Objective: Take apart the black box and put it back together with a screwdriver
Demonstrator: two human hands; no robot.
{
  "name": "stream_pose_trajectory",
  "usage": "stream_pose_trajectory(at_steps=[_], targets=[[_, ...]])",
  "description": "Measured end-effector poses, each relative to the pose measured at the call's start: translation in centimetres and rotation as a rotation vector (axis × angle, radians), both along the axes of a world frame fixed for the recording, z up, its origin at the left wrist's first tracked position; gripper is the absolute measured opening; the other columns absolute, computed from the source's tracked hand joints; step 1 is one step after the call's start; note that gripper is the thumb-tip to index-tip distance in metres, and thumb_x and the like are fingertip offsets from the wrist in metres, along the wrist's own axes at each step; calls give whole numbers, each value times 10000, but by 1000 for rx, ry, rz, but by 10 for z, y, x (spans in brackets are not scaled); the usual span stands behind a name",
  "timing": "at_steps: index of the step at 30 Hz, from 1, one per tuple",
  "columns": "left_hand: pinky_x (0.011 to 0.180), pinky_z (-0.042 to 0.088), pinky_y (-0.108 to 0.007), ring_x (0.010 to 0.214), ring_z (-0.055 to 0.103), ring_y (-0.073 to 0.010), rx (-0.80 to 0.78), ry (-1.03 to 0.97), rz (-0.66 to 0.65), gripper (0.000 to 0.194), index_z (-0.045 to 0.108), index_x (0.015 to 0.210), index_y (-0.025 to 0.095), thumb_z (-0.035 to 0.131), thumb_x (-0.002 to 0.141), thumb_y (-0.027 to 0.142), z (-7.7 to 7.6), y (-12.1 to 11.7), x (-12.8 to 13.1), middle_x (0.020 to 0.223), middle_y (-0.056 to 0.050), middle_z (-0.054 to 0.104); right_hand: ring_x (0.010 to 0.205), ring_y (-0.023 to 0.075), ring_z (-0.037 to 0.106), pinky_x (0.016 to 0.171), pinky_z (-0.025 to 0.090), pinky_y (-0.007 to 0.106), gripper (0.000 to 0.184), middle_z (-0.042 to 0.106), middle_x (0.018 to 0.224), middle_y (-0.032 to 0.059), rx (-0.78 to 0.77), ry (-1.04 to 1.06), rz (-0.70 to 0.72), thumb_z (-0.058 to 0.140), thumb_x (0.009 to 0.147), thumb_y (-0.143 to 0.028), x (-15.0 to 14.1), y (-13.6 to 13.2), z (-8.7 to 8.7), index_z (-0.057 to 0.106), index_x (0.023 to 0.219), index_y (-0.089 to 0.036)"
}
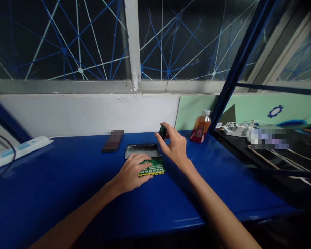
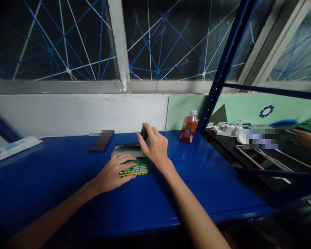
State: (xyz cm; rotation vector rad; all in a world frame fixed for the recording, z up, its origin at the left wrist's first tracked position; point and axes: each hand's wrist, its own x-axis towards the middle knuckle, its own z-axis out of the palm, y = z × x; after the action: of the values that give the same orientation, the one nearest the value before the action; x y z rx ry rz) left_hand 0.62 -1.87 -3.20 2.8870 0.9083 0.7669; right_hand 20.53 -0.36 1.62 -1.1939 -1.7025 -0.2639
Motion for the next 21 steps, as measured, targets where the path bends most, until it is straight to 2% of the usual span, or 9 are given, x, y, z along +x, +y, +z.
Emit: stream_pose_trajectory(at_steps=[4, 9, 14, 21], targets=[[934, 442, -518, 1103, 591, -301, -3, -5, 2, 306, 674, 1077, 212, 701, 789, 309, -3, 1, 0, 1148, -95, 661, 714, 152, 625, 669, 476, 283, 385, 683, 991, 82, 13, 9, 33, 435, 930, -304, 0, 1, -1, 503, 1284, -172], [937, 441, -515, 1100, 594, -293, 1, -18, -7, 292, 675, 1064, 209, 704, 788, 300, -2, 0, 1, 1148, -95, 663, 660, 155, 603, 630, 443, 280, 371, 672, 802, 39, 28, -5, -28, 501, 909, -376, 0, 1, -1, 562, 1220, -184], [921, 450, -519, 1105, 592, -304, -4, -19, -5, 291, 679, 1061, 193, 697, 791, 301, 1, -1, 2, 1145, -104, 667, 647, 165, 608, 614, 439, 293, 427, 688, 850, 57, -23, -20, -13, 440, 936, -331, 1, 1, -4, 470, 1332, -172], [930, 439, -508, 1081, 601, -285, 12, -31, -9, 263, 677, 1035, 204, 704, 782, 274, -2, -1, 3, 1134, -91, 670, 748, 172, 642, 636, 447, 278, 419, 690, 967, 65, 8, -76, 24, 479, 928, -356, -7, -5, -4, 479, 1310, -184]])
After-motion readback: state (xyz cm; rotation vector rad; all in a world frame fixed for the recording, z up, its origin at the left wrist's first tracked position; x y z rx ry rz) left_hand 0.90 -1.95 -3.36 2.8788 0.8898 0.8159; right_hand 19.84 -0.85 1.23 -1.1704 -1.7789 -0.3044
